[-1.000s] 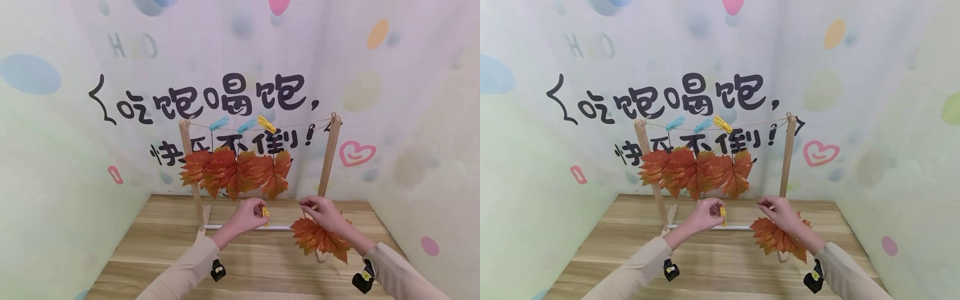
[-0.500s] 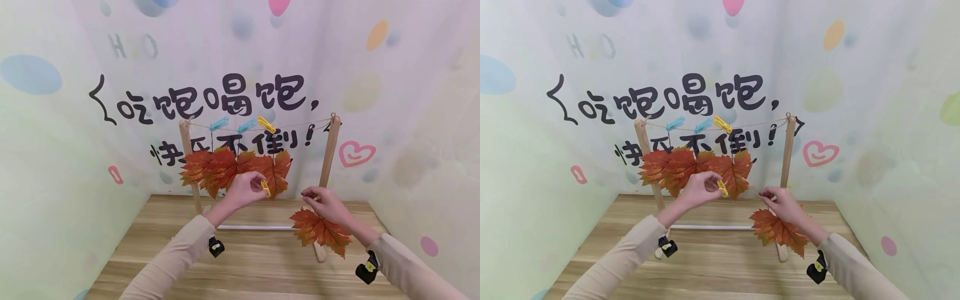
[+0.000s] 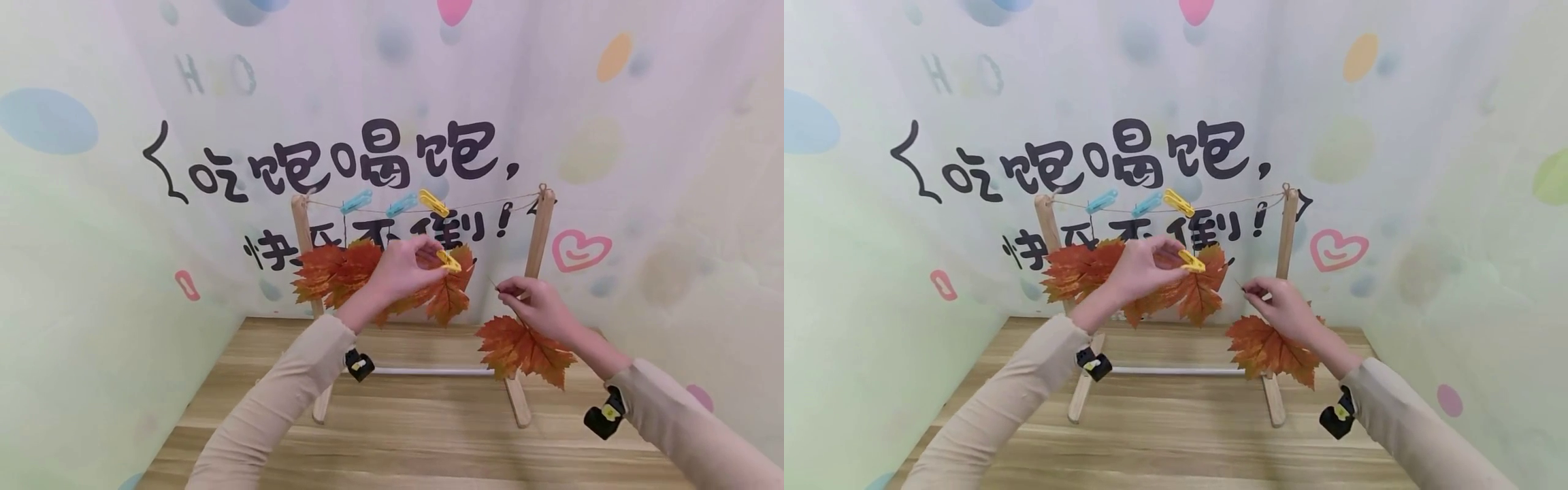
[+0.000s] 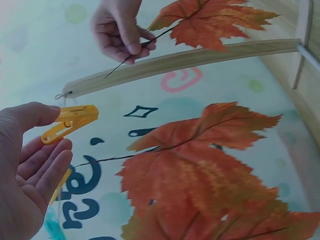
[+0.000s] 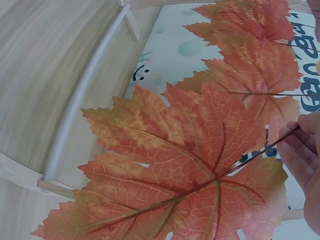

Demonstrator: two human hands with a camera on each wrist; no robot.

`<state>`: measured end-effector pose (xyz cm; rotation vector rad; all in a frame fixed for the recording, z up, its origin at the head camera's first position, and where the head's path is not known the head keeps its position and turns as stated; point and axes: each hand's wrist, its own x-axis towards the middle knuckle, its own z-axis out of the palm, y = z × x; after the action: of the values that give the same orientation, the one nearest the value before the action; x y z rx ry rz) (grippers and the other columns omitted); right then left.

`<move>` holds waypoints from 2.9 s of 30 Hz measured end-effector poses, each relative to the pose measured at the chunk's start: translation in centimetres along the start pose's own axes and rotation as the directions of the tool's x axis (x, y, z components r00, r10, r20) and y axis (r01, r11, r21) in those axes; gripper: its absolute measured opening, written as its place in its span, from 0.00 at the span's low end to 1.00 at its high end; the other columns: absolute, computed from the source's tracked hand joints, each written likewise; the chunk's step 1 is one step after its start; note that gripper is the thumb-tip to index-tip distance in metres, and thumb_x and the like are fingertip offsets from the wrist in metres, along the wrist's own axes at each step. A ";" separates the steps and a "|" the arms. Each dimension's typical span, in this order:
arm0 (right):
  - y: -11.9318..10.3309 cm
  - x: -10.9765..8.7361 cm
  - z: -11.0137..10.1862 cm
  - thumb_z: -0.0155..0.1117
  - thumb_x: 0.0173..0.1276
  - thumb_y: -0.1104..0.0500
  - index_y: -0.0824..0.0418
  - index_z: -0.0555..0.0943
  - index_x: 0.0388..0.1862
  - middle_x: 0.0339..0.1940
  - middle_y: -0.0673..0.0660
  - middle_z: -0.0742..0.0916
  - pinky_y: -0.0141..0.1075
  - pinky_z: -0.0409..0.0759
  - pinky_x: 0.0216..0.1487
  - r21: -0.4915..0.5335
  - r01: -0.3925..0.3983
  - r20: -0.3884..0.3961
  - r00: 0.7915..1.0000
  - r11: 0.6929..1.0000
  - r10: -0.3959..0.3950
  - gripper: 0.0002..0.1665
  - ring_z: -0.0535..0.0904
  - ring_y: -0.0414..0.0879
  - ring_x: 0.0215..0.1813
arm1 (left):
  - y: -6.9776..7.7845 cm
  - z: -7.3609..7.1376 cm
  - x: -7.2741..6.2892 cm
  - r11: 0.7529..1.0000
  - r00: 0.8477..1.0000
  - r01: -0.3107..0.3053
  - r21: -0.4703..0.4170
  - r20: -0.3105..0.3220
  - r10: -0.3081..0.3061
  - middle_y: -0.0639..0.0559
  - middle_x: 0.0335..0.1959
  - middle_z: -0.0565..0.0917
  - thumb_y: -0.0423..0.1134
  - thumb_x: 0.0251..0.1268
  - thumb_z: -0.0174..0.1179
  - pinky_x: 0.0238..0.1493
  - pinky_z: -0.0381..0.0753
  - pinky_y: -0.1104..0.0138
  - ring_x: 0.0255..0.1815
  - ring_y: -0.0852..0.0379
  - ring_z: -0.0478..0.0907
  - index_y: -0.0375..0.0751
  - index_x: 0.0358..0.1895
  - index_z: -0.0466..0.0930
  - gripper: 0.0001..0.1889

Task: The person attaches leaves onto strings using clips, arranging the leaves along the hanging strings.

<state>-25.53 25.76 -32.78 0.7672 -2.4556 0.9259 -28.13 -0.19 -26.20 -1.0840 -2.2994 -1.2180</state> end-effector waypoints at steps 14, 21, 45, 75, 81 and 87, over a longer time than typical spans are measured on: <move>-1.1 1.9 -0.4 0.62 0.58 0.70 0.67 0.81 0.37 0.30 0.58 0.85 0.28 0.80 0.32 -0.029 0.005 -0.099 0.995 1.000 -0.008 0.07 0.80 0.47 0.30 | 1.8 -2.4 3.9 1.000 0.996 -0.004 0.000 -0.086 0.004 0.47 0.36 0.83 0.34 0.48 0.68 0.39 0.79 0.74 0.37 0.58 0.78 0.35 0.40 0.80 0.14; -1.2 2.9 -0.8 0.60 0.61 0.68 0.67 0.81 0.37 0.30 0.60 0.85 0.20 0.76 0.32 -0.015 -0.043 -0.142 0.989 0.999 0.040 0.06 0.79 0.48 0.30 | 2.7 -2.8 5.7 1.000 0.996 0.006 -0.023 -0.093 -0.008 0.44 0.37 0.82 0.33 0.51 0.64 0.38 0.78 0.75 0.38 0.56 0.79 0.33 0.40 0.79 0.12; -1.8 6.6 -2.6 0.59 0.63 0.64 0.71 0.80 0.39 0.30 0.64 0.84 0.19 0.74 0.29 0.048 -0.093 -0.277 0.955 0.994 0.103 0.10 0.77 0.42 0.29 | 2.2 -2.7 9.8 0.993 0.990 0.101 0.054 -0.101 -0.096 0.48 0.38 0.82 0.39 0.53 0.65 0.40 0.75 0.77 0.39 0.59 0.77 0.37 0.46 0.79 0.17; -1.9 8.2 -1.9 0.57 0.65 0.60 0.68 0.78 0.43 0.33 0.61 0.82 0.21 0.76 0.34 0.228 -0.253 -0.327 0.889 0.940 0.319 0.13 0.77 0.35 0.30 | 2.2 -1.4 10.9 0.974 0.982 0.186 0.133 0.019 -0.190 0.52 0.40 0.81 0.42 0.55 0.64 0.34 0.74 0.75 0.40 0.60 0.76 0.41 0.44 0.79 0.14; -2.1 8.3 -1.6 0.57 0.65 0.62 0.72 0.77 0.44 0.34 0.66 0.82 0.21 0.76 0.34 0.253 -0.211 -0.341 0.894 0.944 0.291 0.14 0.78 0.39 0.30 | 2.1 -1.5 11.1 0.966 0.979 0.195 0.168 0.021 -0.201 0.53 0.38 0.82 0.42 0.55 0.64 0.32 0.73 0.74 0.37 0.60 0.75 0.40 0.42 0.79 0.13; -3.5 8.3 -1.9 0.56 0.65 0.65 0.73 0.76 0.45 0.37 0.69 0.81 0.20 0.76 0.35 0.277 -0.229 -0.331 0.889 0.933 0.317 0.13 0.79 0.43 0.32 | 1.8 -1.7 11.4 0.978 0.985 0.166 0.125 0.026 -0.170 0.49 0.37 0.82 0.39 0.55 0.63 0.32 0.75 0.75 0.36 0.60 0.76 0.37 0.41 0.80 0.12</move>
<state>-29.41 22.01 -25.32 0.2722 -2.1716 1.3450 -34.45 4.48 -17.56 -0.8921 -2.5007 -1.1068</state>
